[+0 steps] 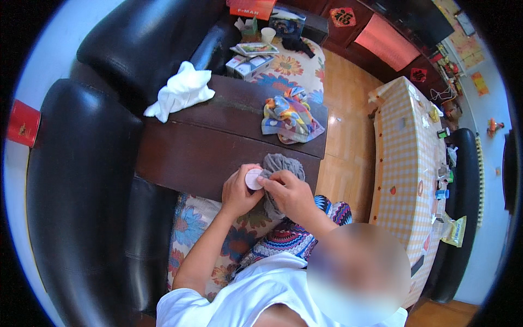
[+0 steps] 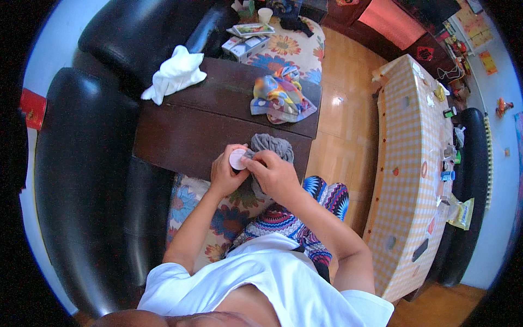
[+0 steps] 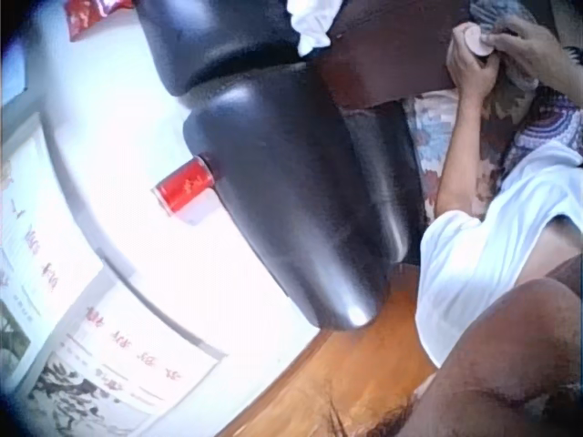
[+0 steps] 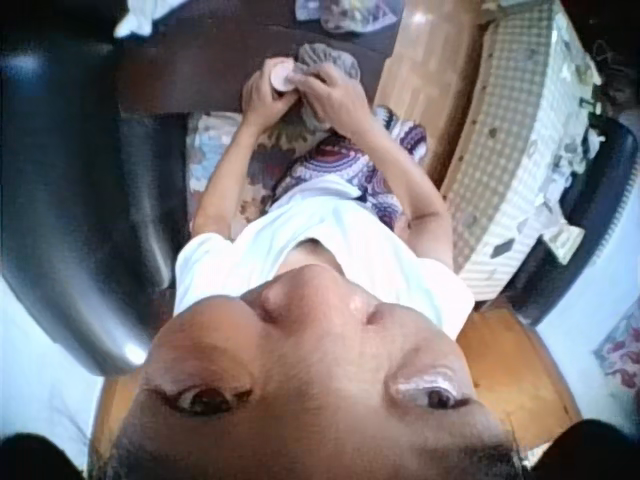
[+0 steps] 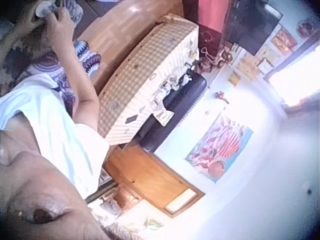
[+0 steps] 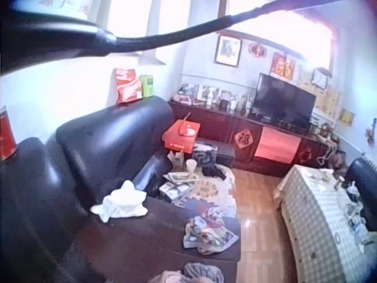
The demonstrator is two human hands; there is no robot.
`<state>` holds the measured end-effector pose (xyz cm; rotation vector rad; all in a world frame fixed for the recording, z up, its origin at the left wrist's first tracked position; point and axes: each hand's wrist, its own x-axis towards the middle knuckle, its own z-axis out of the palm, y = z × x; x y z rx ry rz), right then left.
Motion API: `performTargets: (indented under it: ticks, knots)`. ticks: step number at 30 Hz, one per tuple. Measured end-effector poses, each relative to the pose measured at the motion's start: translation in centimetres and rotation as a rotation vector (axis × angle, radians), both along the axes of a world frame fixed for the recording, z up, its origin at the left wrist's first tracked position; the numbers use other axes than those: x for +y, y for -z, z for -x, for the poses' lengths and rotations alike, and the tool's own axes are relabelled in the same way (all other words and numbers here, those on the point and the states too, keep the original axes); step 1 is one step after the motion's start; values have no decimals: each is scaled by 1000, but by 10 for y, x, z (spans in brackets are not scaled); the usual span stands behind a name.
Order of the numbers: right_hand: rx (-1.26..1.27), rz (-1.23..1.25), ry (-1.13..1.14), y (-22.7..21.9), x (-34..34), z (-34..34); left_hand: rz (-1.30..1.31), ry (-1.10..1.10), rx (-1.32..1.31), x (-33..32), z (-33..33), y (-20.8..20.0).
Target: The person clears items from a low wooden table, wipes the surface with a cloth, and then cleans a small white cup. The person uses a gray cloth and a colorful cloth to wipe the table and the cup.
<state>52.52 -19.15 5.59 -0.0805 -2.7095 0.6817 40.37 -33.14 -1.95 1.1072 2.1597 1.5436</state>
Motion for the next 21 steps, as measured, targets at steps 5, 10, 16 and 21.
performTargets:
  ticks: [5,10,16,21]
  knots:
    - [70,-70,-90,5,-3,31,6,28,-10,1,0,-9]
    - [-29,55,33,4,2,11,-90,23,55,3,2,-8]
    - [93,259,126,2,-8,24,-43,24,130,3,4,-6]
    - [80,229,189,-5,-22,42,-142,26,-55,-4,4,5]
